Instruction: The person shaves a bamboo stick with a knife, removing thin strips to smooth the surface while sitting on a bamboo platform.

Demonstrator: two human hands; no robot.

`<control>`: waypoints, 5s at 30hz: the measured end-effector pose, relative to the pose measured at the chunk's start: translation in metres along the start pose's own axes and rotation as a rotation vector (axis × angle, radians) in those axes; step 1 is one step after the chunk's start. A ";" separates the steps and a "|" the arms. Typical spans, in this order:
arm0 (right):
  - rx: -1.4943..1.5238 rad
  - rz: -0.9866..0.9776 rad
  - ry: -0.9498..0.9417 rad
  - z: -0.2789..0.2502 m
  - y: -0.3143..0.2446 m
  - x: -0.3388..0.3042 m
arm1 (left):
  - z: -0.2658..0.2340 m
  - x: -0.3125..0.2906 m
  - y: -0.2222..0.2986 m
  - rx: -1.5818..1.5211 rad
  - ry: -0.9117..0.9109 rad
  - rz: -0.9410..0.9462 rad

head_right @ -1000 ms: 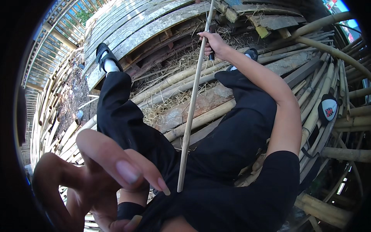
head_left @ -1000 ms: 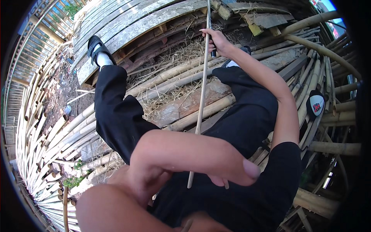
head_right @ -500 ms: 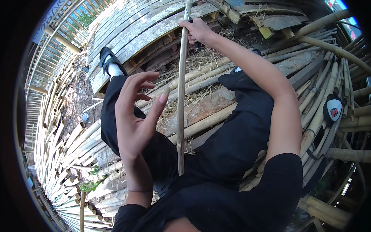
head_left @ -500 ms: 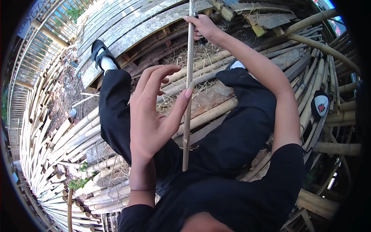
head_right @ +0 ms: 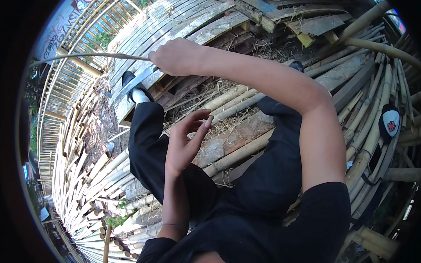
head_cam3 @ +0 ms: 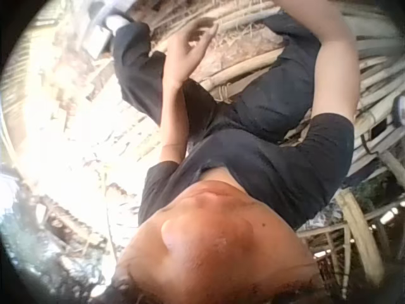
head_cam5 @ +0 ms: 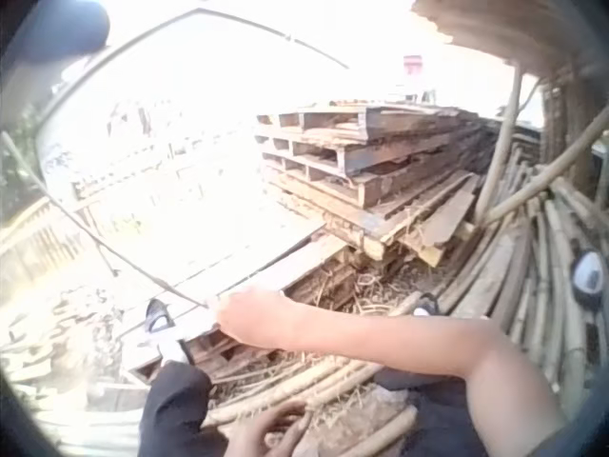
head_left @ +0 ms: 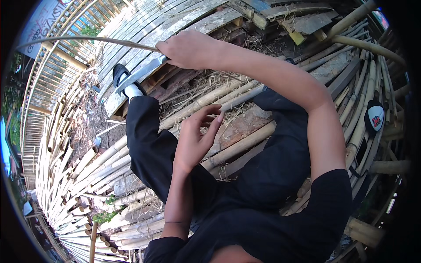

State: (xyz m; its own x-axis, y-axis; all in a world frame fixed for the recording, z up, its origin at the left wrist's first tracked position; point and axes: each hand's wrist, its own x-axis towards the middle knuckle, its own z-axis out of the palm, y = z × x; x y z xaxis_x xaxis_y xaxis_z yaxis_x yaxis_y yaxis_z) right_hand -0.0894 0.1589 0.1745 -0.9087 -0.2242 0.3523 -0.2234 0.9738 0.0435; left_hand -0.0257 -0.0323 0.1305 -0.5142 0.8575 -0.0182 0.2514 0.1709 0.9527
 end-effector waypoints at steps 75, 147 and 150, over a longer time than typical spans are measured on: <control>0.902 1.482 0.054 0.135 0.092 -0.152 | -0.008 -0.189 -0.047 -0.530 -0.477 -0.864; 0.675 0.330 -0.584 0.028 -0.023 -0.183 | 0.027 -0.106 -0.056 -1.233 -0.258 -0.575; 0.619 0.381 -0.683 0.022 -0.046 -0.200 | 0.026 -0.106 -0.061 -1.257 -0.295 -0.569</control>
State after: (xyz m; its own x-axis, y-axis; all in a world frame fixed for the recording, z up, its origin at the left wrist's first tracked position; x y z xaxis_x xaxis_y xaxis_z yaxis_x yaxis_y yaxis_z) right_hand 0.0946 0.1580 0.0811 -0.9227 -0.0646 -0.3801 0.1572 0.8371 -0.5240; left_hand 0.0345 -0.1209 0.0667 -0.0689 0.9144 -0.3989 -0.8992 0.1162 0.4218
